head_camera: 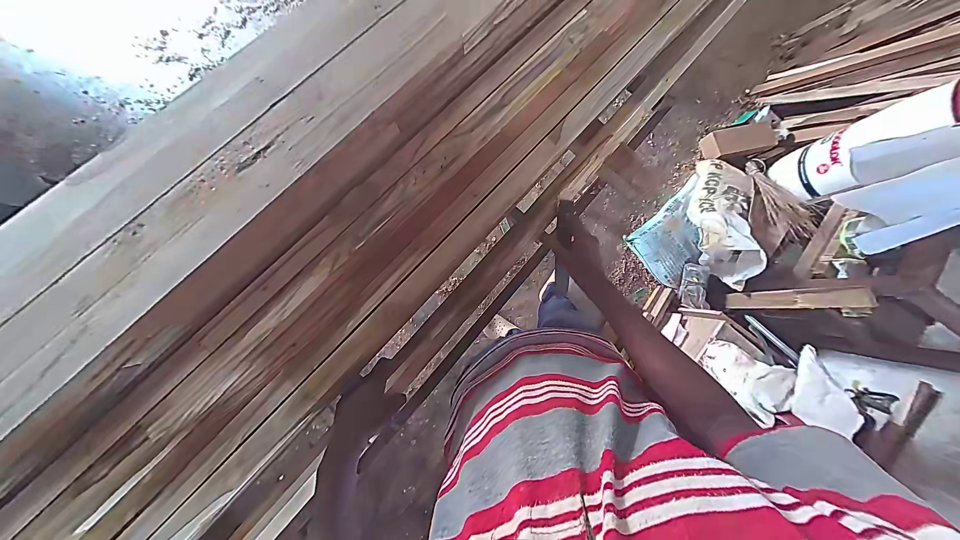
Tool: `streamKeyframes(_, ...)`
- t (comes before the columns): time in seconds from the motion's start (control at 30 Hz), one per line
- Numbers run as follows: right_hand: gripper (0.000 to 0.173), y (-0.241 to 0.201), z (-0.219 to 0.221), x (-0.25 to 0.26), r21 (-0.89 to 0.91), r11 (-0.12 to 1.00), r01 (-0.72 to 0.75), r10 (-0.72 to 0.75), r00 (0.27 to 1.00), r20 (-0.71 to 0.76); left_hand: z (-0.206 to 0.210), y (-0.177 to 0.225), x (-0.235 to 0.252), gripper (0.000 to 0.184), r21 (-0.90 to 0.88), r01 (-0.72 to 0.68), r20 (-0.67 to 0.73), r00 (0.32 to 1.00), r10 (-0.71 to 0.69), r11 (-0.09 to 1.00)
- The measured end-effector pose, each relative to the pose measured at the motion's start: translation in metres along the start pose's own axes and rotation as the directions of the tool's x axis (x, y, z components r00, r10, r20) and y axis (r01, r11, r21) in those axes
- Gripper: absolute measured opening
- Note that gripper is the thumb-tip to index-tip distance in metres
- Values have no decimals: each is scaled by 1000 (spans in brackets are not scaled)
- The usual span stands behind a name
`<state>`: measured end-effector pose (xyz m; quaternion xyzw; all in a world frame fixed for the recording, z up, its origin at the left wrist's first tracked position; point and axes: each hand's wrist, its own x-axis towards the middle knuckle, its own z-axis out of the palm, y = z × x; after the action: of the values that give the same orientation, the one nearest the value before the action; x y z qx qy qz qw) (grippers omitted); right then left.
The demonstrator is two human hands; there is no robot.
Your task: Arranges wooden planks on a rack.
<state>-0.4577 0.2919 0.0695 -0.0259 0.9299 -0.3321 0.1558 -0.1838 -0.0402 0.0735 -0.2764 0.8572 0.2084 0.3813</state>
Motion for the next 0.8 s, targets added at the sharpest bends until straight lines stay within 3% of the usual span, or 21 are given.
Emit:
streamKeyframes(0.13,52,-9,-19,-30,-104,994,-25,38,991,125,14,-17,13,67,-19,-23,-66,998,22,1000)
streamKeyframes(0.33,48,-8,-43,23,223,972,-72,73,997,1,19,-16,13,68,7,27,-79,997,-26,1000)
streamKeyframes(0.53,48,-31,-29,-15,103,994,-34,16,985,169,18,-16,14,70,10,19,-87,996,-18,1000)
streamKeyframes(0.67,44,-31,-54,-15,42,998,-48,33,952,305,25,-22,12,68,-49,-59,-169,984,50,997)
streamKeyframes(0.8,40,-35,-97,23,-145,977,159,-109,945,308,29,-18,7,66,-33,-63,-237,970,53,997)
